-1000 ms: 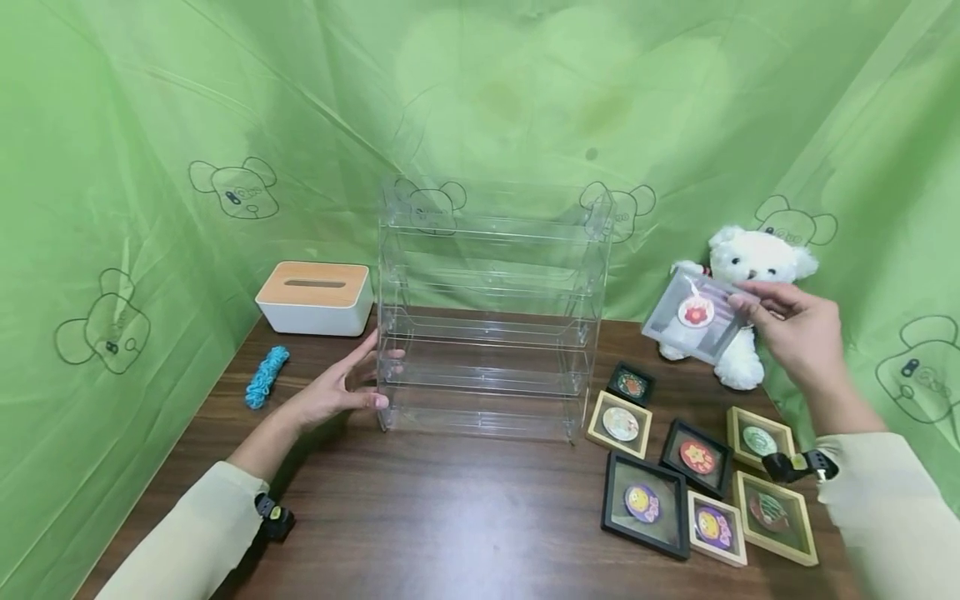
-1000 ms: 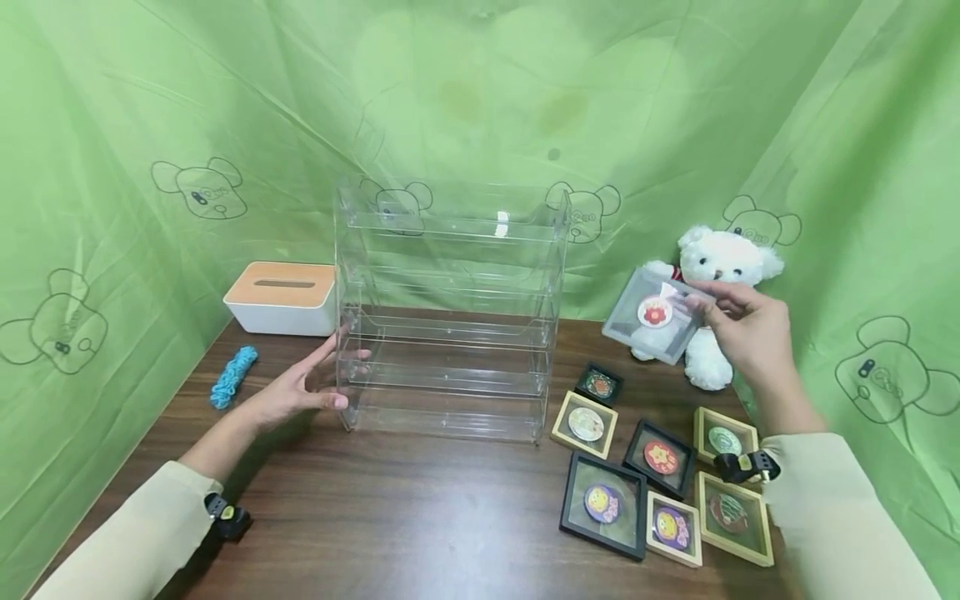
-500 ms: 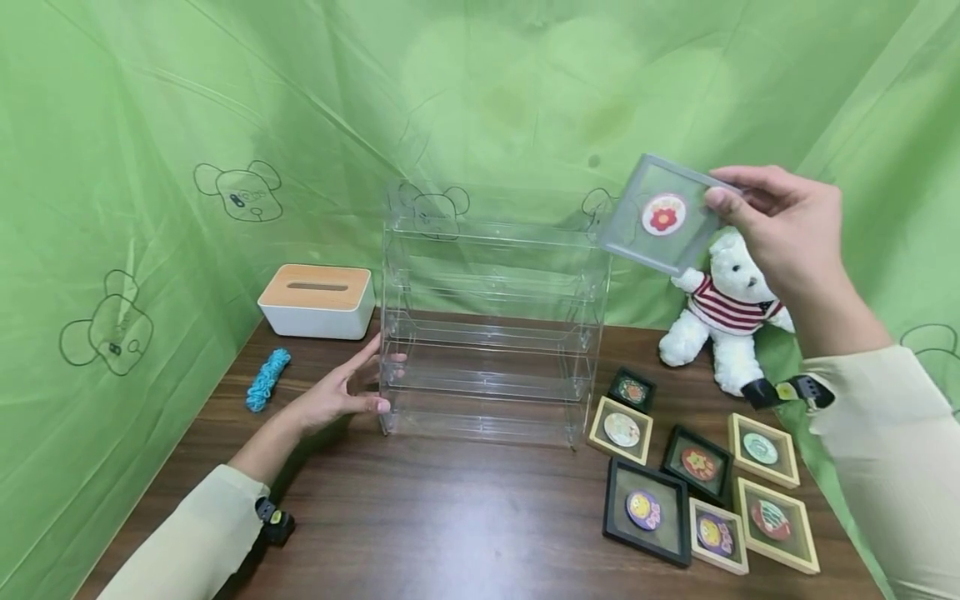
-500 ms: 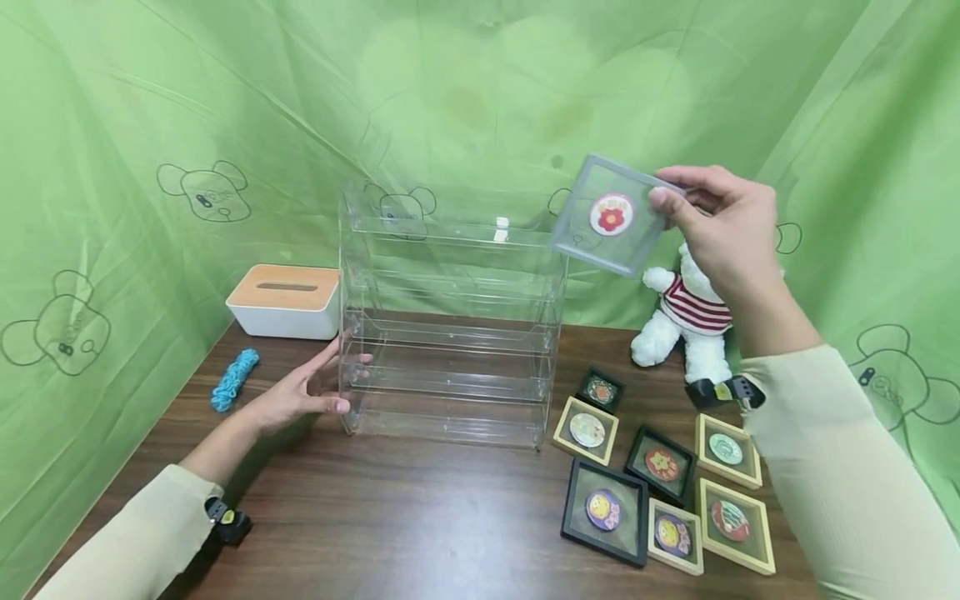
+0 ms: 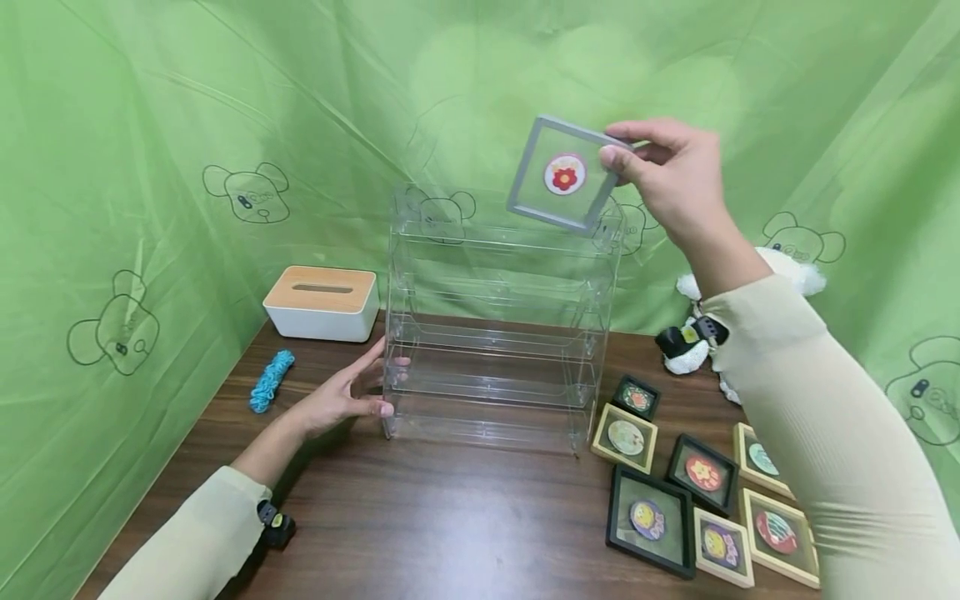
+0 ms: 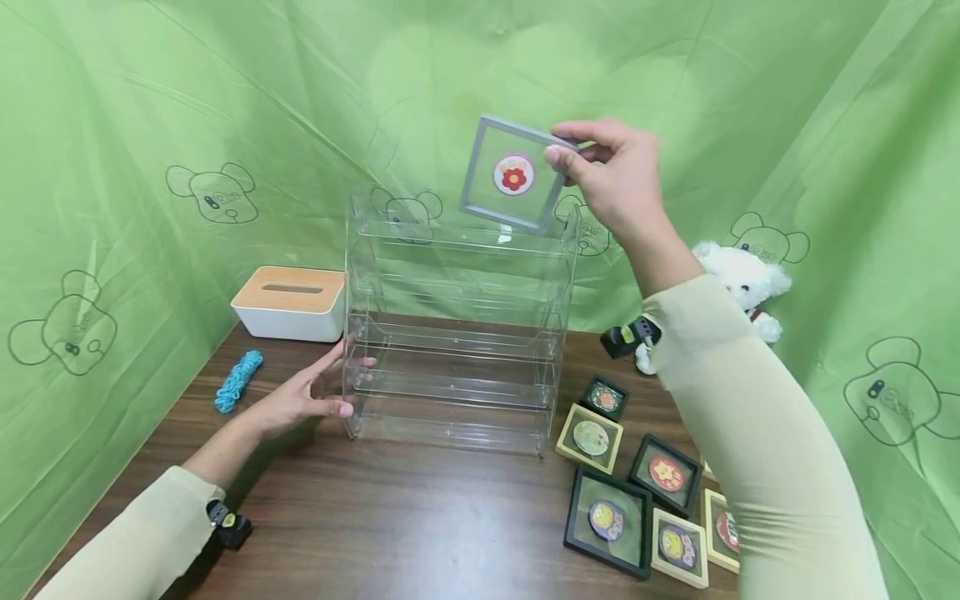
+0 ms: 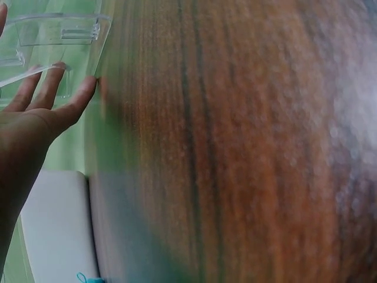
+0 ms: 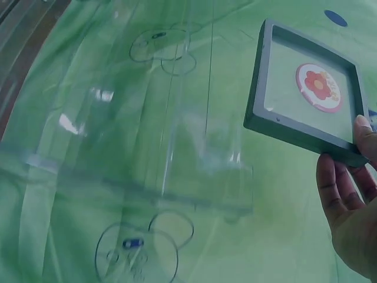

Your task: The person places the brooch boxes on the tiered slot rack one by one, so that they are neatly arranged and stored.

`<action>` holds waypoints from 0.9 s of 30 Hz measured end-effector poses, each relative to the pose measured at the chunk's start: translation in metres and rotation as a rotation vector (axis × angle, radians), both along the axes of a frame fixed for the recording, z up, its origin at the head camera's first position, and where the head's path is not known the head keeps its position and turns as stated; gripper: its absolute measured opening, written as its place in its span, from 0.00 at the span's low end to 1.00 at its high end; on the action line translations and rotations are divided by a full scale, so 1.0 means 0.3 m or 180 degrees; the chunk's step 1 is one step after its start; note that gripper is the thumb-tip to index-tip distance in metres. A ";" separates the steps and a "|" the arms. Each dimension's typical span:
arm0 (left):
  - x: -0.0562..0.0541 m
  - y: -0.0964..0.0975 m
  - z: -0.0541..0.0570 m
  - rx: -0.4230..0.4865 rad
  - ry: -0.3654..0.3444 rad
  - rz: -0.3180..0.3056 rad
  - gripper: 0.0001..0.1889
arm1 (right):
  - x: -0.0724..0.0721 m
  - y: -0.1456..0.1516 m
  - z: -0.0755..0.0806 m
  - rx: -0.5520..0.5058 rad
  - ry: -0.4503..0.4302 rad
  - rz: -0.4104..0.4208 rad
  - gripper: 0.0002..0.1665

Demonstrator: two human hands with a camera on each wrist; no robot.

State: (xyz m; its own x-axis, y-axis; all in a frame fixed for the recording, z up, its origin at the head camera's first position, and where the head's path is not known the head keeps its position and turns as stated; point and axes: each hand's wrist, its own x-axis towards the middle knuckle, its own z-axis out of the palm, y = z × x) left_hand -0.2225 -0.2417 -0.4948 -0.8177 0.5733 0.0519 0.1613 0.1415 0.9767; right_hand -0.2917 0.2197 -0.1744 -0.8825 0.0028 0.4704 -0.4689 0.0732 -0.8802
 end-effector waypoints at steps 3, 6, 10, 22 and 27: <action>-0.001 0.003 0.000 -0.0047 -0.0004 0.0045 0.61 | -0.031 -0.059 0.015 0.0266 -0.0074 -0.0121 0.19; -0.001 0.007 0.002 -0.0076 -0.0010 0.0083 0.61 | -0.060 -0.120 0.024 0.0604 -0.0138 -0.0240 0.20; -0.001 0.014 0.004 -0.0097 -0.0019 0.0099 0.61 | -0.089 -0.201 0.025 0.1099 -0.0178 -0.0389 0.21; 0.000 0.029 0.003 0.0063 0.0002 -0.0007 0.61 | -0.129 -0.378 -0.021 0.1532 -0.0174 -0.0316 0.21; 0.000 0.033 0.000 0.0042 0.0081 -0.0030 0.61 | -0.136 -0.402 -0.048 0.1571 -0.0148 -0.0234 0.20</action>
State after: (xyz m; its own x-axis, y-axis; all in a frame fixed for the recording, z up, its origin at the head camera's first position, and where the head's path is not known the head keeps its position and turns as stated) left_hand -0.2225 -0.2318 -0.4949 -0.8105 0.5802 0.0805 0.1875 0.1268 0.9740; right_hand -0.3326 0.0991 -0.1887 -0.9084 -0.1471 0.3915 -0.4080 0.5176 -0.7521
